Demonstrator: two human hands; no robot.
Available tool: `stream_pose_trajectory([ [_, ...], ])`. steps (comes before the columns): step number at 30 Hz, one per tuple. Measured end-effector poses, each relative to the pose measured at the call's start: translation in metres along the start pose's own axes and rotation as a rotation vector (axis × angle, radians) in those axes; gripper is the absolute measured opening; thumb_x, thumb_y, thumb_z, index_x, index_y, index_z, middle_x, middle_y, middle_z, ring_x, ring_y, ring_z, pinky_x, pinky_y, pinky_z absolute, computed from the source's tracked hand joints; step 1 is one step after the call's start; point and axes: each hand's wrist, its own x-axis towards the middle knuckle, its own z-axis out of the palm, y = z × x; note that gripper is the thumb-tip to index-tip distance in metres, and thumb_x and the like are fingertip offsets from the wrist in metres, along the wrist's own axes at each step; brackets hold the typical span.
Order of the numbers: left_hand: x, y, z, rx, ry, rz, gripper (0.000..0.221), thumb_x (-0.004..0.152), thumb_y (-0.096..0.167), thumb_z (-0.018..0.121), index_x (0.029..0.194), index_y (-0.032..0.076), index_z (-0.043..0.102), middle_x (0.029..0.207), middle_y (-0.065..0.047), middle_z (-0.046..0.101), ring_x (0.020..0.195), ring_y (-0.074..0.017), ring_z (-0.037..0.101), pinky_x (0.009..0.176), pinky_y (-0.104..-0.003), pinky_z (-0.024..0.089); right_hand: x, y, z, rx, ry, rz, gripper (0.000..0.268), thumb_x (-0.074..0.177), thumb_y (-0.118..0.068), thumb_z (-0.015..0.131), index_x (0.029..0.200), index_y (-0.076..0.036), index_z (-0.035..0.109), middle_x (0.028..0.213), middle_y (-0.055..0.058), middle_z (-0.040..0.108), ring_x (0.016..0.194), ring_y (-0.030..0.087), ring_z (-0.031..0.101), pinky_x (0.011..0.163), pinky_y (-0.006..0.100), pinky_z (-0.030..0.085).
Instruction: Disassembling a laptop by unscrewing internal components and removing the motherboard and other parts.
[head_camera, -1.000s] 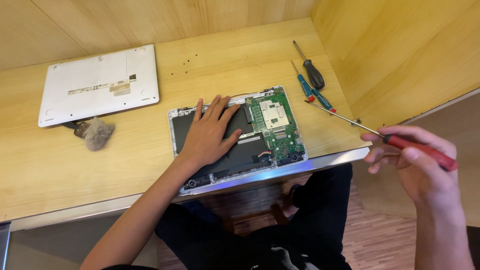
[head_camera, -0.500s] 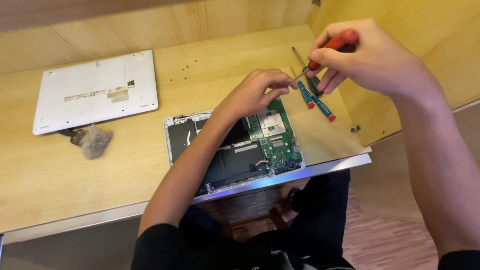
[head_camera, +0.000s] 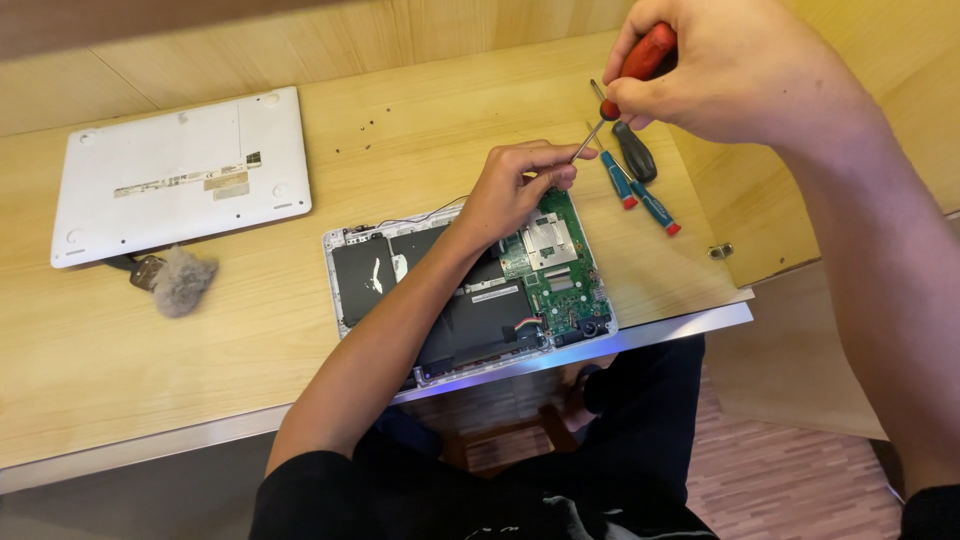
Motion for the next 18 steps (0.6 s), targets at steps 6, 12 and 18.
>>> stream_pose_trajectory([
  [6,-0.002,-0.004,0.001,-0.012,0.016,-0.002,0.023,0.103,0.009,0.062,0.123,0.013,0.073,0.082,-0.003,0.069,0.078,-0.0112,0.064,0.079,-0.025,0.052,0.007,0.004,0.002,-0.031,-0.020,-0.027,0.015,0.087,-0.014,0.058,0.094,-0.015,0.071,0.074,-0.005,0.072,0.075,0.004,0.064,0.063,0.025,0.041],
  [12,-0.001,-0.005,0.001,-0.038,0.015,-0.034,0.022,0.104,0.014,0.063,0.123,0.013,0.073,0.083,-0.002,0.070,0.078,-0.0105,0.064,0.078,-0.025,0.053,0.012,0.002,0.001,-0.040,-0.032,-0.035,0.017,0.088,-0.011,0.056,0.096,-0.012,0.071,0.089,-0.003,0.077,0.082,0.006,0.073,0.067,0.023,0.048],
  [18,0.000,-0.004,0.002,-0.019,0.014,-0.010,0.018,0.102,0.014,0.066,0.115,0.010,0.076,0.085,-0.004,0.072,0.077,-0.0112,0.064,0.072,-0.025,0.052,0.018,0.004,-0.009,-0.239,-0.163,-0.040,0.013,0.096,-0.017,0.065,0.101,-0.015,0.077,0.090,0.001,0.076,0.080,0.015,0.066,0.065,0.032,0.043],
])
